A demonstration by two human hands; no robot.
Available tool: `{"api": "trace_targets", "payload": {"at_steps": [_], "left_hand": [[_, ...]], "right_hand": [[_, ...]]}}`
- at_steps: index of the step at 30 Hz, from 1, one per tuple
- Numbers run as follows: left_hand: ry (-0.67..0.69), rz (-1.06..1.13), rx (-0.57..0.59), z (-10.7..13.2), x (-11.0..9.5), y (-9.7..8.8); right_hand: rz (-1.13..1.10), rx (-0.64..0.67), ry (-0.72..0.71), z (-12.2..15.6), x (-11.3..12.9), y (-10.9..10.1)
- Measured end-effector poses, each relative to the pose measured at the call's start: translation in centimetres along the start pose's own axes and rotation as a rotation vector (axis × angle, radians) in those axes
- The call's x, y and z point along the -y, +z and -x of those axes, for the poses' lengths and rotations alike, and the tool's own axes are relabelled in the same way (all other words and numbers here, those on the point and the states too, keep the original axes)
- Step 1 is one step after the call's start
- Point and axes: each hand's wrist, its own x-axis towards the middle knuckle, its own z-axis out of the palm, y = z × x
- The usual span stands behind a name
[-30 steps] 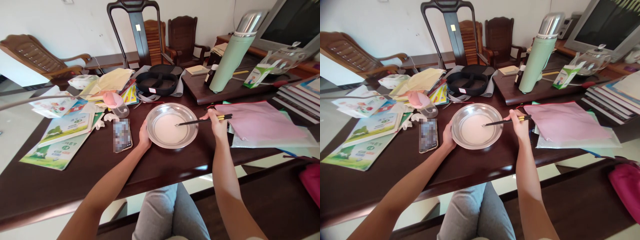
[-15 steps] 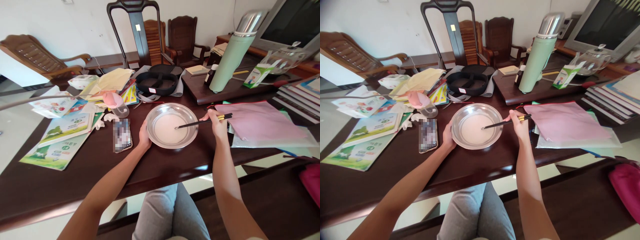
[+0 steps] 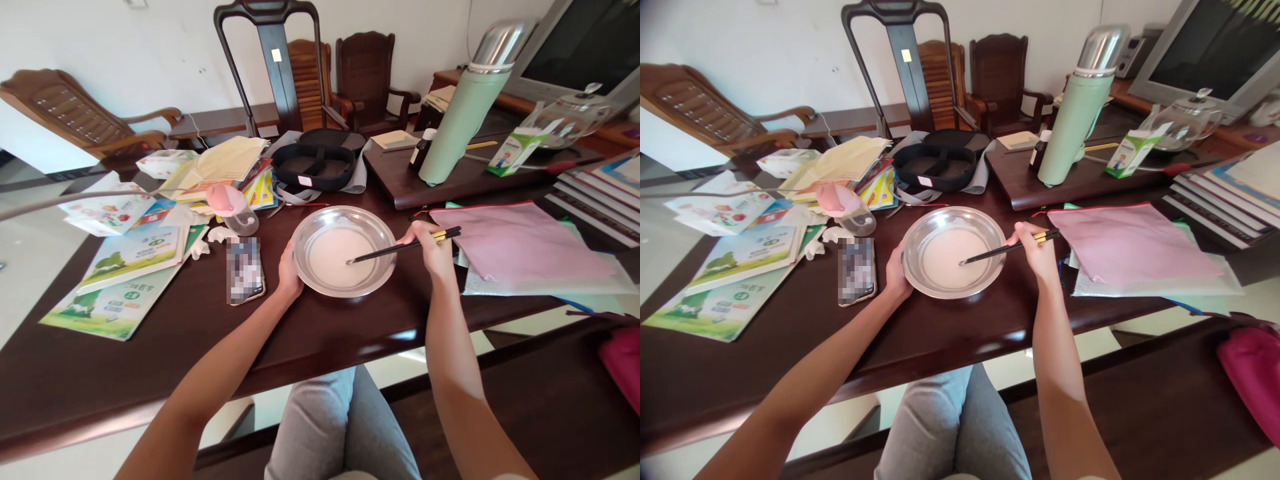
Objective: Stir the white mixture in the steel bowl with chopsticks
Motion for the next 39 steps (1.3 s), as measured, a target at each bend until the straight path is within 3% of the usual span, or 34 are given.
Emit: {"api": "trace_targets", "payload": {"at_steps": [3,5,10,12,17,19,24,26,32,39], "left_hand": [[-0.001,0.003,0.007,-0.1,0.1,-0.1],[-0.003,0.014,0.003,-0.1,0.0,-0.1],[-0.003,0.038,-0.019,0.0,0.0,0.2],[-0.002,0.048,-0.022,0.0,0.0,0.3],[0.001,0.05,-0.004,0.0,0.0,0.2],[0.003,0.043,0.012,-0.1,0.0,0.1],[0.007,0.047,0.012,-0.2,0.1,0.0],[0.008,0.044,0.006,-0.2,0.1,0.0],[0.021,0.039,0.01,-0.3,0.2,-0.1],[0.009,0.019,-0.007,-0.4,0.3,-0.3]], "right_hand": [[0.017,0.175,0.011,0.2,0.3,0.7],[0.057,0.22,-0.013,0.2,0.1,1.0],[0.105,-0.023,-0.061,-0.2,-0.8,0.1],[0.049,-0.057,-0.046,-0.1,-0.8,-0.3],[0.023,0.183,-0.007,0.2,-0.1,0.7],[0.063,0.203,-0.033,0.1,-0.1,1.0],[0.08,-0.05,-0.049,-0.3,-0.8,0.0],[0.023,-0.069,-0.024,-0.3,-0.8,-0.2],[0.028,0.191,-0.009,0.1,-0.2,1.2],[0.023,-0.084,-0.028,-0.3,-0.9,-0.1]]}}
